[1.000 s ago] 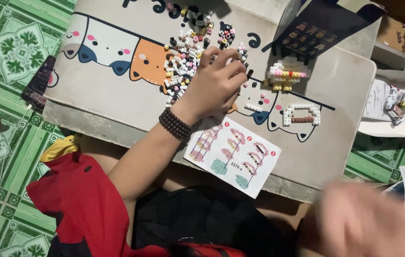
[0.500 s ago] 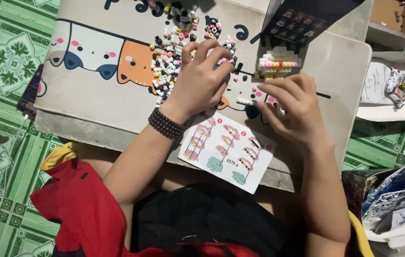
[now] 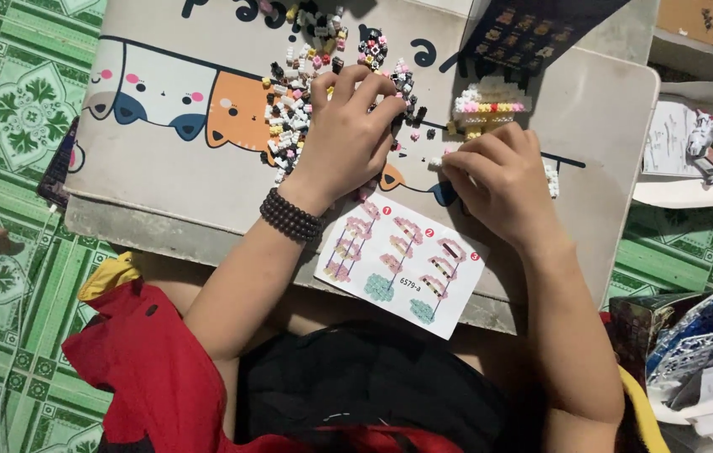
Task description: Assembling a small figure using interlocking plastic blocks while following a printed instruction sheet.
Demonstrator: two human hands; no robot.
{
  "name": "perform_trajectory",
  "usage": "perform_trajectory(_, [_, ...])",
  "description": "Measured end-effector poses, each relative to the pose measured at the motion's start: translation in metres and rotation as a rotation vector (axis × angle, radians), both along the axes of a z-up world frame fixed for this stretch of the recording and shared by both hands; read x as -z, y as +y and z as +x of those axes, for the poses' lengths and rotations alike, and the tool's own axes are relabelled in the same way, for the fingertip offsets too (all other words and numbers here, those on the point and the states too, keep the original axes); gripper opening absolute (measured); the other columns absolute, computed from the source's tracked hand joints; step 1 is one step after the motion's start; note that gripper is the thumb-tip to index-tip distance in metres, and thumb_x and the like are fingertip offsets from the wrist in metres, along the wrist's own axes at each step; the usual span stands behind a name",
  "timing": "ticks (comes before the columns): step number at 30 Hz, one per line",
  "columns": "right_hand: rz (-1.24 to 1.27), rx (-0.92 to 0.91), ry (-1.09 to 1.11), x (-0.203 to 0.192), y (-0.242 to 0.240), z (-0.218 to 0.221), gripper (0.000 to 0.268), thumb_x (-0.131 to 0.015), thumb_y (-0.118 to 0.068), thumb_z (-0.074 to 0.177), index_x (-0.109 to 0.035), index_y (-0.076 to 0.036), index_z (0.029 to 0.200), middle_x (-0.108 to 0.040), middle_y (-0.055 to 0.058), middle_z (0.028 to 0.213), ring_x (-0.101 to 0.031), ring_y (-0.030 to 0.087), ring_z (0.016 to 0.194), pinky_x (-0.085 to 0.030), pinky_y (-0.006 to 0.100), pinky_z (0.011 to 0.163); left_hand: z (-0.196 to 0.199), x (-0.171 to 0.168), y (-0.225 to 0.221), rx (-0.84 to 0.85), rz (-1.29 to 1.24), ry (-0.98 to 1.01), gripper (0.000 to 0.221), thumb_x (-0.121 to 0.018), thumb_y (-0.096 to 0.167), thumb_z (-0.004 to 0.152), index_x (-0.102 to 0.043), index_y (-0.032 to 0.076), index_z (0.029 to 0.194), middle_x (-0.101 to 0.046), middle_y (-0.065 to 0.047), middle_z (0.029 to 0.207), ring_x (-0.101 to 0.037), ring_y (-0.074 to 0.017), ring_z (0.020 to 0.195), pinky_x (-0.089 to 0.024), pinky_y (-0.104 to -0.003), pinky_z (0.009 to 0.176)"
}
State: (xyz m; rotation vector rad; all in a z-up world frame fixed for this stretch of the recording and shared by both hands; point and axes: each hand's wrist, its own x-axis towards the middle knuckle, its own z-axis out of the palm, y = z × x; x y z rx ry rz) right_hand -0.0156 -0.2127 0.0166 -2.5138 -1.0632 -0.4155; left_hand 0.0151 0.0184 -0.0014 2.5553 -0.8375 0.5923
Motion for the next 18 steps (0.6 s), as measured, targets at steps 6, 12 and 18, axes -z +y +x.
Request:
perform_trajectory(6, [0.014,0.07,-0.008,0.0107,-0.0013,0.001,0.012,-0.075,-0.011,0.089,-0.067,-0.01,0.098,-0.062,0.005,0.093,-0.043,0.027,0.083,-0.034,0.039,0.069,0.0,0.0019,-0.0011,0.026,0.035,0.04,0.028,-0.068,0.014,0.077,-0.061,0.014,0.104,-0.056,-0.003,0.109,-0.044,-0.026,0.107,-0.027,-0.041,0.085])
perform_trajectory(12, [0.012,0.077,0.027,0.0096,-0.0016,0.0001,0.014,-0.075,-0.012,0.089,-0.067,-0.009,0.1,-0.063,0.006,0.095,-0.043,0.027,0.085,-0.034,0.04,0.069,0.002,0.0077,-0.005,-0.066,0.027,0.051,0.02,-0.063,0.022,0.083,-0.063,0.016,0.102,-0.06,-0.003,0.106,-0.046,-0.0218,0.104,-0.028,-0.038,0.086])
perform_trajectory(18, [0.021,0.062,-0.002,0.0108,0.0002,0.0004,0.011,-0.075,-0.012,0.089,-0.067,-0.01,0.097,-0.062,0.004,0.091,-0.043,0.025,0.082,-0.032,0.038,0.068,0.0056,0.0013,0.0005,-0.174,-0.111,0.016,0.01,-0.06,0.019,0.088,-0.066,0.015,0.093,-0.056,-0.003,0.097,-0.043,-0.0251,0.097,-0.027,-0.042,0.08])
